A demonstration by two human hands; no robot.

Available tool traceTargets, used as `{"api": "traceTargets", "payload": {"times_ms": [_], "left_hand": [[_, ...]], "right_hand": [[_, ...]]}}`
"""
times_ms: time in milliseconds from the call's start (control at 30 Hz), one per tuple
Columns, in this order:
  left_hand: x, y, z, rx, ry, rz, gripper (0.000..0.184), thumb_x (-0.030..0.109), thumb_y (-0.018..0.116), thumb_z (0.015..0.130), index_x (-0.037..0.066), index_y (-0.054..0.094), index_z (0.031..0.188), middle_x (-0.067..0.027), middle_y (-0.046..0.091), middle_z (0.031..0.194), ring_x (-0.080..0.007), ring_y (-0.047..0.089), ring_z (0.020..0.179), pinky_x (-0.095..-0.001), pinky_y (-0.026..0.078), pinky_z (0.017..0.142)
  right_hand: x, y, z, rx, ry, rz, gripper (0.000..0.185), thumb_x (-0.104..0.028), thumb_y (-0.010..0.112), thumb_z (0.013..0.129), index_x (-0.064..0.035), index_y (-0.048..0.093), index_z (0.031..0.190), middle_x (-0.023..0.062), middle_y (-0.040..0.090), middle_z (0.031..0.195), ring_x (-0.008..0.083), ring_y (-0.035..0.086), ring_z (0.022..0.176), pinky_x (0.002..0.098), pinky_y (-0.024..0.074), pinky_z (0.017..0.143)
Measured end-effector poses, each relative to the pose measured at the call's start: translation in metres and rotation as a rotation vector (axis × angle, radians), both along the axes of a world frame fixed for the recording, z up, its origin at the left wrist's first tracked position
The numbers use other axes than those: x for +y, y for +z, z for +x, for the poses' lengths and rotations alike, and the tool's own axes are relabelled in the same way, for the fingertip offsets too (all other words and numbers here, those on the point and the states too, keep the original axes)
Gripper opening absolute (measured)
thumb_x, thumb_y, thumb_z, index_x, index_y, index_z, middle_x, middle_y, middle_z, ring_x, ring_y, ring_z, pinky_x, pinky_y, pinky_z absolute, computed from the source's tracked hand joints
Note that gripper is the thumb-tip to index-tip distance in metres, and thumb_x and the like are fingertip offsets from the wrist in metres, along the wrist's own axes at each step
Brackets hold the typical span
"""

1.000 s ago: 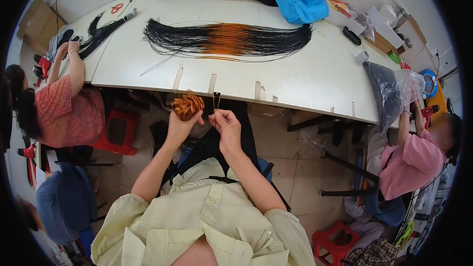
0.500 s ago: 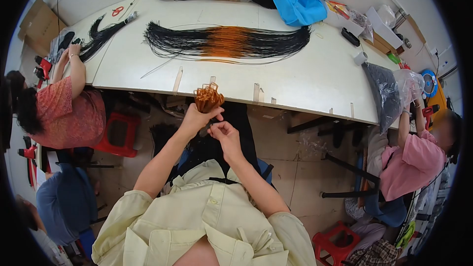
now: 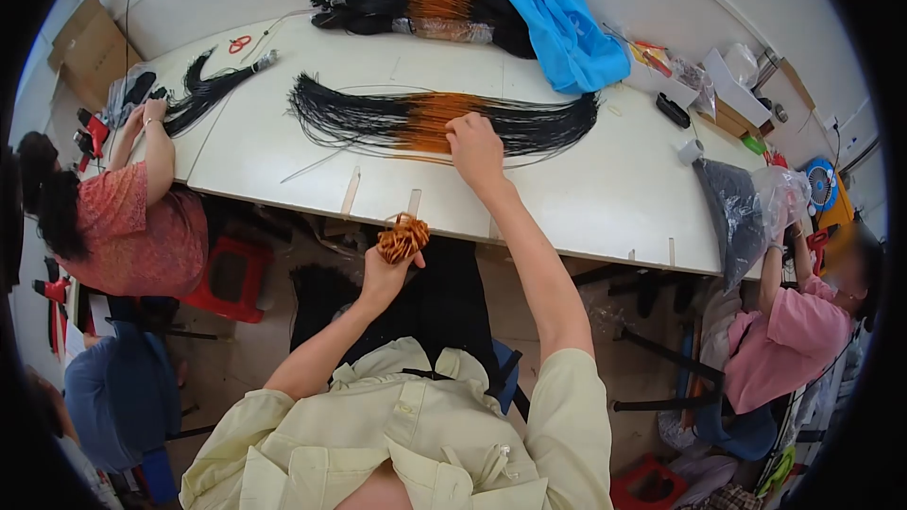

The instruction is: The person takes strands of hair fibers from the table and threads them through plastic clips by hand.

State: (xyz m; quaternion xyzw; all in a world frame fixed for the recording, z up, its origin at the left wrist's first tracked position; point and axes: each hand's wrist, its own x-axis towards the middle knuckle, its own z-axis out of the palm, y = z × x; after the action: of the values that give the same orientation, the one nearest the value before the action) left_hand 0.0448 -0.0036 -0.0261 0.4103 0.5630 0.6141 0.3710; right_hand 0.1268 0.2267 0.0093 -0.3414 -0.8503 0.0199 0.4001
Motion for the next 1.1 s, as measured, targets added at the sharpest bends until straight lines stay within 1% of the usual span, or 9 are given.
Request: {"api": "traceTargets", "payload": {"times_ms": [300,433,533,633,700,800,867,967,1100], "left_hand": [[-0.012,0.068,-0.053,-0.428,0.136,0.21,0.009,-0.007,0.057,0.089,-0.002,0.059,0.096,-0.0069,0.066,0.084,-0.0146,0.06,0.073,-0.0215,0.048,0.071],[-0.022,0.106,-0.08,0.039,0.161,0.294,0.008,0.009,0.056,0.096,0.001,0.059,0.096,-0.0056,0.063,0.083,-0.0081,0.049,0.063,-0.0173,0.04,0.061],[-0.022,0.111,-0.102,0.259,0.114,0.432,0.012,0.013,0.055,0.098,0.002,0.059,0.096,-0.005,0.061,0.08,-0.0067,0.043,0.059,-0.0181,0.035,0.054],[-0.03,0.116,-0.102,-0.006,0.124,0.435,0.01,0.012,0.057,0.097,0.002,0.059,0.096,-0.0051,0.061,0.081,-0.0075,0.045,0.06,-0.0178,0.035,0.054],[-0.035,0.122,-0.102,-0.264,0.129,0.435,0.009,0.011,0.058,0.096,0.002,0.059,0.095,-0.0052,0.061,0.081,-0.0083,0.046,0.06,-0.0176,0.035,0.053],[-0.034,0.137,-0.092,-0.049,0.244,0.419,0.009,0.005,0.063,0.092,0.001,0.059,0.099,-0.0045,0.062,0.083,-0.0092,0.05,0.063,-0.0173,0.037,0.055],[-0.024,0.145,-0.095,0.238,0.265,0.225,0.014,0.0,0.067,0.086,0.0,0.061,0.098,-0.0039,0.063,0.084,-0.0097,0.054,0.065,-0.0171,0.039,0.057],[0.01,0.148,-0.09,0.119,0.198,0.122,0.016,0.001,0.073,0.08,-0.005,0.065,0.092,-0.0051,0.07,0.083,-0.0105,0.061,0.066,-0.0212,0.048,0.062],[0.056,0.105,-0.086,0.466,-0.107,-0.121,0.02,0.009,0.076,0.076,-0.009,0.067,0.079,-0.0091,0.066,0.065,-0.015,0.052,0.052,-0.0261,0.045,0.055]], "right_hand": [[0.014,0.006,-0.011,-0.249,-0.042,-0.189,0.006,-0.01,0.063,0.081,-0.0082,0.066,0.086,0.0048,0.062,0.081,0.0252,0.06,0.073,0.0346,0.049,0.067],[0.025,0.036,-0.002,-0.216,-0.036,-0.01,0.004,-0.011,0.062,0.081,-0.0076,0.061,0.084,0.0051,0.062,0.08,0.0271,0.06,0.068,0.0369,0.0487,0.065],[-0.004,0.136,0.011,0.268,-0.056,0.343,0.003,-0.007,0.058,0.085,-0.0089,0.056,0.085,0.0053,0.062,0.075,0.0246,0.059,0.06,0.0339,0.0479,0.059],[-0.046,0.164,0.024,0.506,0.039,0.103,0.003,-0.009,0.057,0.088,-0.0095,0.057,0.085,0.0028,0.064,0.07,0.0205,0.058,0.057,0.0306,0.0466,0.058],[-0.063,0.133,0.03,-0.239,0.311,-0.419,0.005,-0.01,0.056,0.09,-0.008,0.057,0.086,0.0001,0.064,0.065,0.0186,0.055,0.053,0.0291,0.0455,0.057],[-0.077,0.097,0.045,-0.211,0.144,-0.43,0.006,-0.006,0.056,0.087,-0.0049,0.059,0.083,0.0005,0.065,0.064,0.0136,0.052,0.054,0.0256,0.0425,0.054],[-0.082,0.084,0.051,-0.151,0.265,-0.754,0.007,-0.007,0.057,0.087,-0.0034,0.061,0.083,0.0017,0.067,0.068,0.0142,0.054,0.056,0.0254,0.0426,0.055],[-0.086,0.07,0.051,-0.16,0.287,-0.794,0.008,-0.008,0.057,0.088,-0.0027,0.062,0.084,0.0021,0.067,0.069,0.0147,0.055,0.057,0.0253,0.0431,0.057],[-0.087,0.061,0.05,-0.197,0.304,-0.812,0.009,-0.009,0.058,0.088,-0.0017,0.063,0.085,0.0028,0.068,0.07,0.0152,0.056,0.059,0.0251,0.0439,0.059]]}}
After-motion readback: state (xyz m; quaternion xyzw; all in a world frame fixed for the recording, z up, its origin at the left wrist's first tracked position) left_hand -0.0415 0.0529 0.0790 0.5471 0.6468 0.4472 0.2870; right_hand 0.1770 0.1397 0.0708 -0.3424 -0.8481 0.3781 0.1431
